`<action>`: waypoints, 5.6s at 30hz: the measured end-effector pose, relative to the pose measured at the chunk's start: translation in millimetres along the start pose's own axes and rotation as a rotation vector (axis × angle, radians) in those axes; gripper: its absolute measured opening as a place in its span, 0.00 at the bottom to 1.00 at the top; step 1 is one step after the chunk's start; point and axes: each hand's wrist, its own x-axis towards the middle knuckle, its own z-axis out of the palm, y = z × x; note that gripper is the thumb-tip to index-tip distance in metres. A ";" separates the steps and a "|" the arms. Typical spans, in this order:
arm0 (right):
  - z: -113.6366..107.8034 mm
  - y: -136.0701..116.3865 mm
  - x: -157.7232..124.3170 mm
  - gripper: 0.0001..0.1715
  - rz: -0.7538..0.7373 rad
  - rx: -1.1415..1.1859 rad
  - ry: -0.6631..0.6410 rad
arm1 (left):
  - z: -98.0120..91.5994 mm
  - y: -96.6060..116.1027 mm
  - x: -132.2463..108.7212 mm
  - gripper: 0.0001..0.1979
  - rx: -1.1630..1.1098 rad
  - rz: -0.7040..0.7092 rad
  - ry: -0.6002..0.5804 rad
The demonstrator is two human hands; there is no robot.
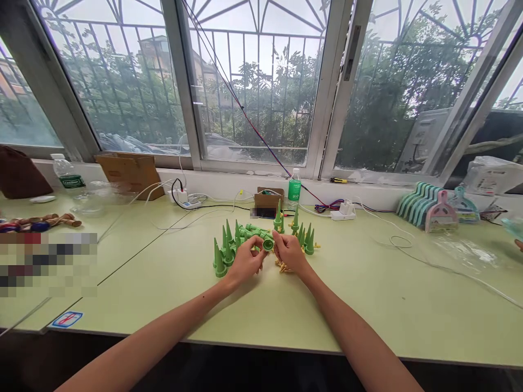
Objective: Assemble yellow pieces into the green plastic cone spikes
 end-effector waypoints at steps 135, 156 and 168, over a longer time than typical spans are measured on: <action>12.3 11.1 -0.4 0.33 0.159 0.331 -0.119 | 1.4 -2.7 1.5 0.26 -0.240 -0.165 -0.087; 8.4 8.9 -0.3 0.39 0.235 0.115 -0.093 | 0.5 -3.2 -0.2 0.24 -0.152 -0.117 -0.104; 6.8 13.0 0.3 0.37 0.263 0.157 -0.088 | -1.0 2.9 -6.6 0.14 0.050 0.055 -0.116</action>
